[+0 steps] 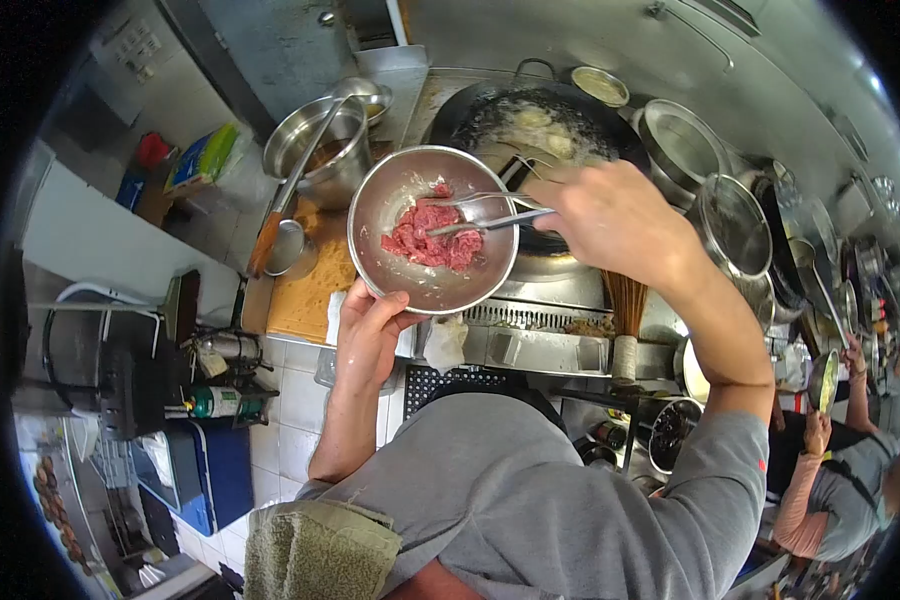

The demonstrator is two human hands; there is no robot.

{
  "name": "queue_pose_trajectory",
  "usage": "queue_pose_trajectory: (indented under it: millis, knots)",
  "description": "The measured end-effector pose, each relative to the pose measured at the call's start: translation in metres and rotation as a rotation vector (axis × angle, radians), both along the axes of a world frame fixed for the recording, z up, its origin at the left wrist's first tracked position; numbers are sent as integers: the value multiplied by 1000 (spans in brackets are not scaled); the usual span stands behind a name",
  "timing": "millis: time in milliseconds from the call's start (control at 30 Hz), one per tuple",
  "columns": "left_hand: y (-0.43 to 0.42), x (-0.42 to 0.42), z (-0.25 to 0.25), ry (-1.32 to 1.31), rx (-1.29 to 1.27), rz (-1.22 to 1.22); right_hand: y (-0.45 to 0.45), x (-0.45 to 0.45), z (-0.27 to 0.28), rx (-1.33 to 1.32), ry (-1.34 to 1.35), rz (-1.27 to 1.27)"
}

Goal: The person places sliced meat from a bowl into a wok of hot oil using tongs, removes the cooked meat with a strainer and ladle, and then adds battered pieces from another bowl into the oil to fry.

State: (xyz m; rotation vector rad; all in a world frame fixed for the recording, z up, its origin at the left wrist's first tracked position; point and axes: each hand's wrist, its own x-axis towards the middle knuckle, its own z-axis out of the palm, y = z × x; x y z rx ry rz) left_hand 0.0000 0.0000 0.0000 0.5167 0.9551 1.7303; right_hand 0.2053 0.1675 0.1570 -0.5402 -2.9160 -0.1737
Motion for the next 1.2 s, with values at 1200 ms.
queue_pose_trajectory:
  millis: [1200]
  knots:
    - [-1,3,2,83,-41,30,-3,10,14,-59,56,-34]
